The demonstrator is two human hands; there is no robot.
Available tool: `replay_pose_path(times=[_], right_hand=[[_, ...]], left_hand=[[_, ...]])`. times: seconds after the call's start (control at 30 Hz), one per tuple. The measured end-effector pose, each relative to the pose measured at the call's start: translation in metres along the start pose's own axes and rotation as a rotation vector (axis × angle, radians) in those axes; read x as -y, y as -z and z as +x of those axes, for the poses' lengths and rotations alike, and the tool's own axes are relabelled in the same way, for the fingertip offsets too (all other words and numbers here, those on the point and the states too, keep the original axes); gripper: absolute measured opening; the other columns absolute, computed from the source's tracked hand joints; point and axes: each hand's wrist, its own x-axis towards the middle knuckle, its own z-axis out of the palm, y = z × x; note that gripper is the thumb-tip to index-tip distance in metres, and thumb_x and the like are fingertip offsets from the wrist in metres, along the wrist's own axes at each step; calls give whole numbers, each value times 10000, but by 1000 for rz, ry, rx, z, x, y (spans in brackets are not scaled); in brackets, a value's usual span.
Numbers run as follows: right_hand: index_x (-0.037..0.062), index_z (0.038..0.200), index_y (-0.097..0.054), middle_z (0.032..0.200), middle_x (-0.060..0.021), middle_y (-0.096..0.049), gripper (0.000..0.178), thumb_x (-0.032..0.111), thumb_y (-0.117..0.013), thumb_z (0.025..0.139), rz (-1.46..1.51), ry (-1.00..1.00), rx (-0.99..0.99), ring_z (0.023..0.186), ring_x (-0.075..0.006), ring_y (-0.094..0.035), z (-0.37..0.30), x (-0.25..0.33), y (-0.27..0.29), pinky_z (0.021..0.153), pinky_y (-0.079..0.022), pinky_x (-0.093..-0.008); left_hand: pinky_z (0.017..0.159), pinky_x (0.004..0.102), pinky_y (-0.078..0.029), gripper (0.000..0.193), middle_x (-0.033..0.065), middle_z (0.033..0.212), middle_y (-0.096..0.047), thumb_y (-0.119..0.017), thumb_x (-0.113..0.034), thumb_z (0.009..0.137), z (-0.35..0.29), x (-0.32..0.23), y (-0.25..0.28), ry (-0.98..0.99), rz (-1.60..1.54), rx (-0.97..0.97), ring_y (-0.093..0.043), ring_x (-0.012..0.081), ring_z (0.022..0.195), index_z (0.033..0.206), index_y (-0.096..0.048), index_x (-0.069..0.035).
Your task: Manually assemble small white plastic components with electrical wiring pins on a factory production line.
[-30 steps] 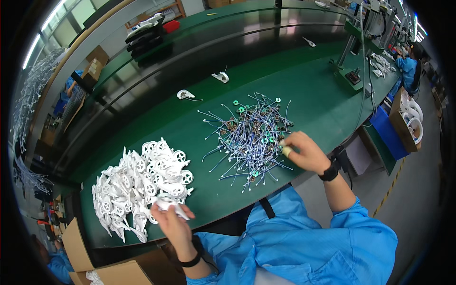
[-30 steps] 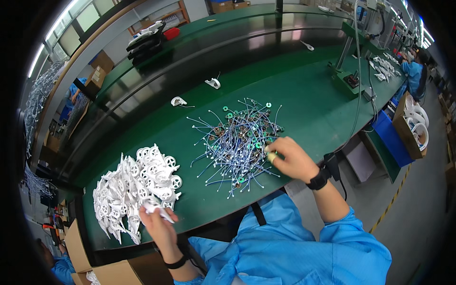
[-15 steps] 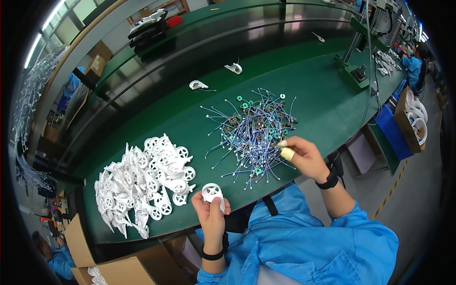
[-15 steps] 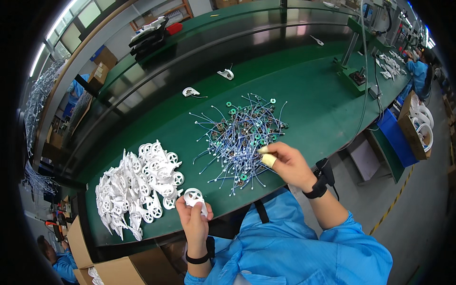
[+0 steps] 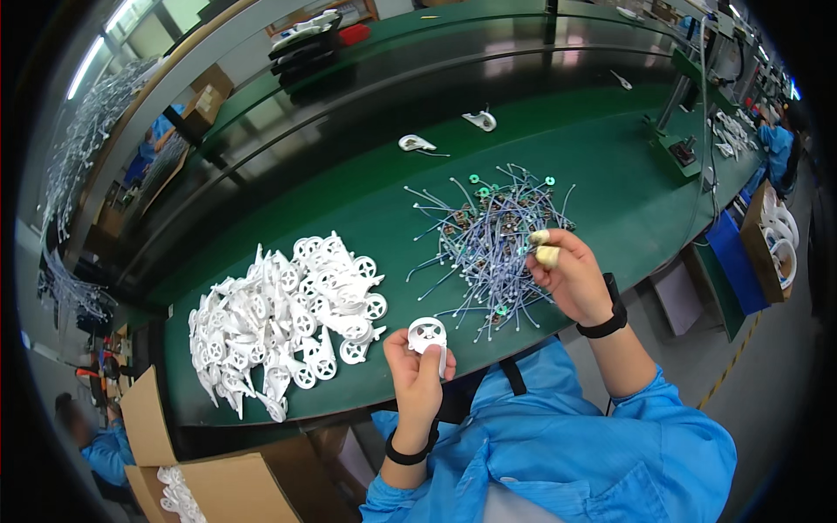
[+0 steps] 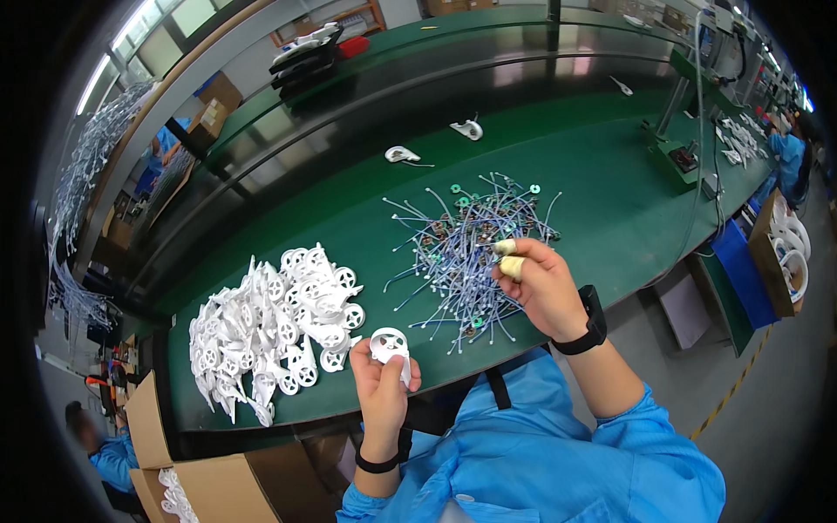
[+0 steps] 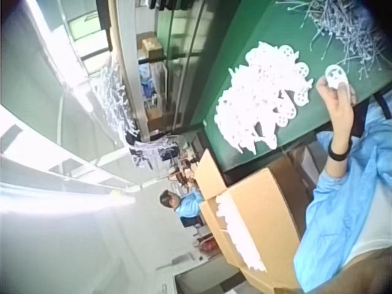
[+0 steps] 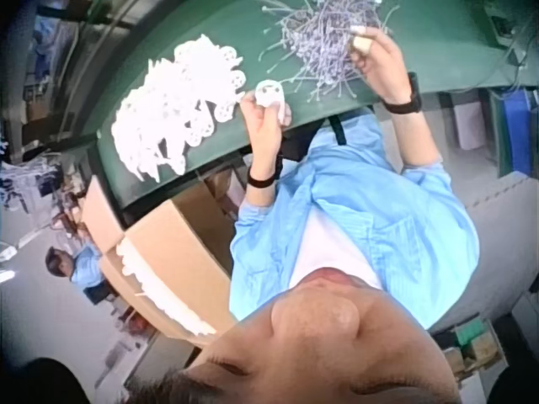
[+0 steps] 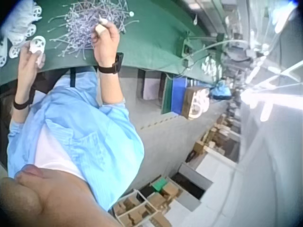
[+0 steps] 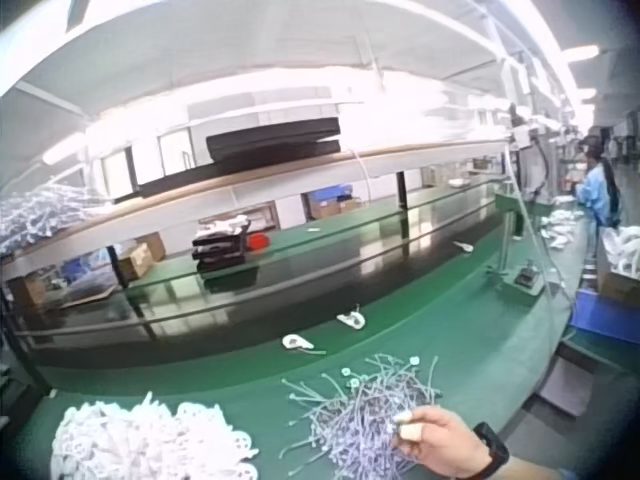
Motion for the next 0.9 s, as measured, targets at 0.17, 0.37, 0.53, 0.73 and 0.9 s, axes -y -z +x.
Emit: replay_pose_path(times=[0.17, 0.37, 0.53, 0.73, 0.9], right_hand=[[46, 1238, -478, 918, -125, -618, 349, 32, -513, 891, 142, -133, 123, 679, -124, -556, -8, 10, -25, 607, -460, -221], [5, 1068, -477, 1035, -186, -602, 245, -78, -556, 851, -78, 254, 247, 851, -198, -643, -37, -5, -47, 646, -544, -283], [18, 1059, -458, 1059, -221, -589, 276, -73, -595, 837, -126, 410, 454, 880, -201, -644, -52, -22, -55, 695, -564, -295], [21, 1100, -489, 1071, -218, -589, 338, -126, -599, 816, -143, 418, 559, 926, -203, -627, -55, -34, -55, 732, -541, -291], [11, 1085, -548, 1074, -182, -595, 314, -129, -604, 810, -307, 504, 511, 957, -225, -619, -53, -43, -51, 775, -519, -308]], left_hand=[[500, 257, -432, 327, 139, 923, -552, -458, 23, 918, -5, -5, 10, -22, -20, -42, -556, 151, 644, 1190, -298, -62], [623, 270, -470, 431, 186, 1035, -585, -442, 27, 941, -13, -19, 4, 35, -133, 28, -587, 168, 792, 1328, -277, -69], [723, 281, -497, 374, 136, 1074, -594, -460, 22, 943, -14, -24, 0, 92, -173, 3, -592, 152, 867, 1303, -376, -41], [739, 291, -506, 365, 133, 1079, -588, -470, 23, 940, -16, -21, -3, 91, -227, -21, -594, 158, 872, 1285, -368, -39], [754, 303, -506, 383, 141, 1092, -587, -453, -10, 958, -19, -23, -9, 86, -196, -11, -594, 170, 883, 1325, -347, -39]])
